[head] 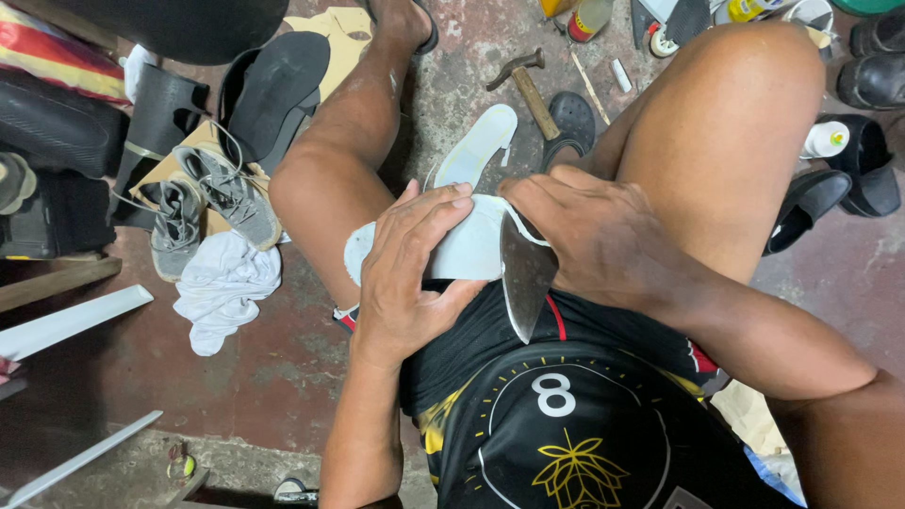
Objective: The person trims the edges of a white shoe sole with a blade and then fits it onto a brown sole component. They use the blade to shave down excess material along the perimeter of the white sole while holding it in their hands.
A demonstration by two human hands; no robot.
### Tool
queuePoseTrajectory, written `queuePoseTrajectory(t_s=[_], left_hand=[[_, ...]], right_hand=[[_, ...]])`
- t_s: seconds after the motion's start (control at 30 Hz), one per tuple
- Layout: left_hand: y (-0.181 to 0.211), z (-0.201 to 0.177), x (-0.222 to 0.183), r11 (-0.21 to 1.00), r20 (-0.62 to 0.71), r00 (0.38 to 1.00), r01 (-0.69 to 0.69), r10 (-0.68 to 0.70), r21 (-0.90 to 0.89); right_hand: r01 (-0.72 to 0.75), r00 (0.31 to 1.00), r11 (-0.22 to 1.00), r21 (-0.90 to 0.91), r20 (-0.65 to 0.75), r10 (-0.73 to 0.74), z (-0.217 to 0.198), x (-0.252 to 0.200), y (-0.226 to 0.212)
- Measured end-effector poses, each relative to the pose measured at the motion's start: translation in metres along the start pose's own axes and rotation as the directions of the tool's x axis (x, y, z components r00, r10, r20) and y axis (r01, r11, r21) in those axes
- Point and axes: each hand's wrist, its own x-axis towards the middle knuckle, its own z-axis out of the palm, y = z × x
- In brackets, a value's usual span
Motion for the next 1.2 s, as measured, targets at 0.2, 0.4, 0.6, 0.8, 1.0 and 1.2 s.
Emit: queuePoseTrajectory(t_s=[0.2,0.4,0.6,0.8,1.0,1.2], left_hand=[[-0.003,0.0,-0.006,0.998,-0.007,1.0,-0.03,0.03,-0.049],[-0.007,-0.003,-0.008,0.997,0.041,0.998,-0.051,0.054,-0.065],[-0.005,-0.008,-0.025,0.966,0.006,1.0,0.025,-0.024,-0.256],[-0.015,-0.02,-0.023,0.305,-0.282,0.831,-0.144,-0.479,-0.941],[-0.027,-0.011,-0.013,-0.09,-0.087,0.788,-0.177,-0.609,-0.98],[-0.021,0.013,-0.015,-0.107,0.077,0.832,0.021,-0.55,-0.994]], right_hand=[[0.044,0.998,0.999,-0.001,-0.046,-0.044,0.001,0.009,0.008],[0.008,0.99,1.0,-0.015,0.142,-0.006,-0.003,0.005,0.007],[-0.061,0.978,0.998,-0.023,0.199,0.064,-0.001,0.011,0.037],[-0.242,0.967,0.295,0.924,0.204,0.153,0.008,-0.006,0.055],[-0.018,0.995,0.651,0.759,0.08,-0.066,0.012,-0.013,0.063],[-0.348,0.927,0.63,0.694,0.355,0.121,-0.007,0.0,0.066]])
